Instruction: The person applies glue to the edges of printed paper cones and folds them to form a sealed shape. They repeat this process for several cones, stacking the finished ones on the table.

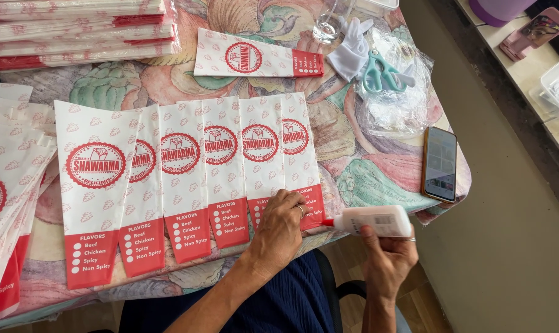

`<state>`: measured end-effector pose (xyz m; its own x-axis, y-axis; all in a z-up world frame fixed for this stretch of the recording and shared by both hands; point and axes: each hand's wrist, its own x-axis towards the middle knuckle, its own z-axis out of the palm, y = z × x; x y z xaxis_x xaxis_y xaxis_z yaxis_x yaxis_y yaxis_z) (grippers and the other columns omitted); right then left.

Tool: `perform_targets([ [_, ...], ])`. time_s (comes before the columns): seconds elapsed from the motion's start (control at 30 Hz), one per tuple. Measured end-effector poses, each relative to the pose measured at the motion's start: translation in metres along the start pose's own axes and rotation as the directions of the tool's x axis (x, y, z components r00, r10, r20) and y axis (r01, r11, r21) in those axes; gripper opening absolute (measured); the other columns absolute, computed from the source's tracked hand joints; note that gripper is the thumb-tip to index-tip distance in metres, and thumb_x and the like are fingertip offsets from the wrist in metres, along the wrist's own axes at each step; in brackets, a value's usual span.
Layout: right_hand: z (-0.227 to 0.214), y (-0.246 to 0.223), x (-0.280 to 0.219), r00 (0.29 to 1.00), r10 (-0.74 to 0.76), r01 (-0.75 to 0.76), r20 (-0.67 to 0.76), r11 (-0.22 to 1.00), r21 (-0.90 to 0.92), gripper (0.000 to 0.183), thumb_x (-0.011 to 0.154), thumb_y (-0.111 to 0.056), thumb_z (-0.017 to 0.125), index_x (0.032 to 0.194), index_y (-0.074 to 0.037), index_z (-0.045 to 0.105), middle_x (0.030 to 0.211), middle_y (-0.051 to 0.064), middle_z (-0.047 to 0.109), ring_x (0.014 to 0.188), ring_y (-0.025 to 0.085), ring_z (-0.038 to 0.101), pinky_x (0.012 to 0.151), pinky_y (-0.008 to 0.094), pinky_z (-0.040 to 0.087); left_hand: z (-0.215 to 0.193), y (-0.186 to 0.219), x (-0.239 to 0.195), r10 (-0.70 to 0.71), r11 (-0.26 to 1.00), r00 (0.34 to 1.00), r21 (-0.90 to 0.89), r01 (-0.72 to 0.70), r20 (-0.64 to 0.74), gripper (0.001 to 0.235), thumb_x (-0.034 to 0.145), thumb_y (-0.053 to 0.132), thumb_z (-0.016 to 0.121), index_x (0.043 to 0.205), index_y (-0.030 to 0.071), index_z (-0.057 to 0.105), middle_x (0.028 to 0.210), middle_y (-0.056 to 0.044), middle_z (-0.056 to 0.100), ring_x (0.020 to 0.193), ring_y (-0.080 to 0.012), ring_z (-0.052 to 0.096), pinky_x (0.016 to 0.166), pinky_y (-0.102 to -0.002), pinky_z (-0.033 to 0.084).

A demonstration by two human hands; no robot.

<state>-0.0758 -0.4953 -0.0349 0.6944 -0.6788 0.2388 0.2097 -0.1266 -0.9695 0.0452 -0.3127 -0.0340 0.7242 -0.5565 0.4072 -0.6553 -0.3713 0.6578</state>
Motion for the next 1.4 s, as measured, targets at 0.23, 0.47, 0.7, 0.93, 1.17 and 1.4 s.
perform_targets([
  [0.23, -0.011, 0.003, 0.001, 0.978, 0.097, -0.057, -0.186, 0.976, 0.213, 0.059, 0.085, -0.012, 0.078, 0.137, 0.004, 0.055, 0.117, 0.015, 0.067, 0.108, 0.028, 0.068, 0.089, 0.044, 0.062, -0.036, -0.003, 0.006, 0.136, 0.990, 0.989, 0.036, -0.134, -0.056, 0.025, 0.084, -0.017, 0.065, 0.106, -0.007, 0.074, 0.099, -0.014, 0.072, 0.095, -0.0269, 0.058, 0.086, -0.038, 0.050],
  [0.47, 0.024, 0.004, -0.020, 0.999, 0.034, -0.030, -0.024, 0.988, 0.149, 0.054, 0.078, -0.004, 0.082, 0.125, 0.009, 0.062, 0.104, 0.019, 0.073, 0.094, 0.028, 0.074, 0.087, 0.045, 0.067, -0.076, -0.022, -0.031, -0.021, 0.994, 0.984, 0.112, 0.002, 0.176, 0.022, 0.079, 0.010, 0.085, 0.094, -0.003, 0.077, 0.105, -0.010, 0.069, 0.101, -0.0233, 0.058, 0.095, -0.035, 0.054],
  [0.7, 0.057, -0.023, -0.030, 0.979, -0.015, 0.050, 0.203, 0.984, -0.169, 0.039, 0.075, -0.009, 0.087, 0.105, 0.007, 0.067, 0.093, 0.007, 0.065, 0.088, 0.018, 0.071, 0.074, 0.028, 0.066, -0.084, -0.019, -0.041, -0.014, 0.996, 0.976, 0.088, -0.006, 0.216, 0.032, 0.080, 0.009, 0.082, 0.108, -0.004, 0.075, 0.121, -0.015, 0.067, 0.116, -0.0304, 0.058, 0.115, -0.043, 0.043],
  [0.93, 0.074, -0.012, -0.043, 0.966, -0.039, 0.046, 0.254, 0.999, -0.020, 0.035, 0.075, -0.001, 0.085, 0.103, 0.011, 0.068, 0.101, 0.008, 0.059, 0.093, 0.022, 0.072, 0.077, 0.030, 0.067, -0.082, -0.020, -0.045, -0.028, 0.998, 0.970, 0.060, 0.014, 0.242, 0.046, 0.073, 0.014, 0.087, 0.112, -0.005, 0.071, 0.133, -0.019, 0.061, 0.127, -0.0386, 0.053, 0.121, -0.050, 0.033],
  [1.17, 0.033, -0.001, -0.027, 0.998, -0.013, 0.015, 0.065, 1.000, -0.022, 0.061, 0.074, -0.001, 0.084, 0.129, 0.007, 0.058, 0.098, 0.019, 0.073, 0.086, 0.024, 0.073, 0.081, 0.037, 0.067, -0.067, -0.026, -0.049, -0.082, 0.996, 0.986, 0.058, 0.074, 0.143, 0.027, 0.082, 0.019, 0.084, 0.088, -0.006, 0.075, 0.130, -0.020, 0.066, 0.124, -0.0355, 0.060, 0.122, -0.047, 0.035],
  [1.4, 0.049, -0.005, -0.041, 0.997, -0.031, 0.029, 0.065, 0.999, 0.027, 0.052, 0.075, -0.004, 0.085, 0.120, 0.004, 0.060, 0.095, 0.018, 0.074, 0.084, 0.024, 0.074, 0.077, 0.035, 0.068, -0.059, -0.025, -0.045, -0.090, 0.996, 0.995, 0.029, 0.089, 0.041, 0.031, 0.074, 0.008, 0.088, 0.097, -0.008, 0.074, 0.119, -0.019, 0.070, 0.112, -0.0324, 0.066, 0.122, -0.047, 0.037],
])
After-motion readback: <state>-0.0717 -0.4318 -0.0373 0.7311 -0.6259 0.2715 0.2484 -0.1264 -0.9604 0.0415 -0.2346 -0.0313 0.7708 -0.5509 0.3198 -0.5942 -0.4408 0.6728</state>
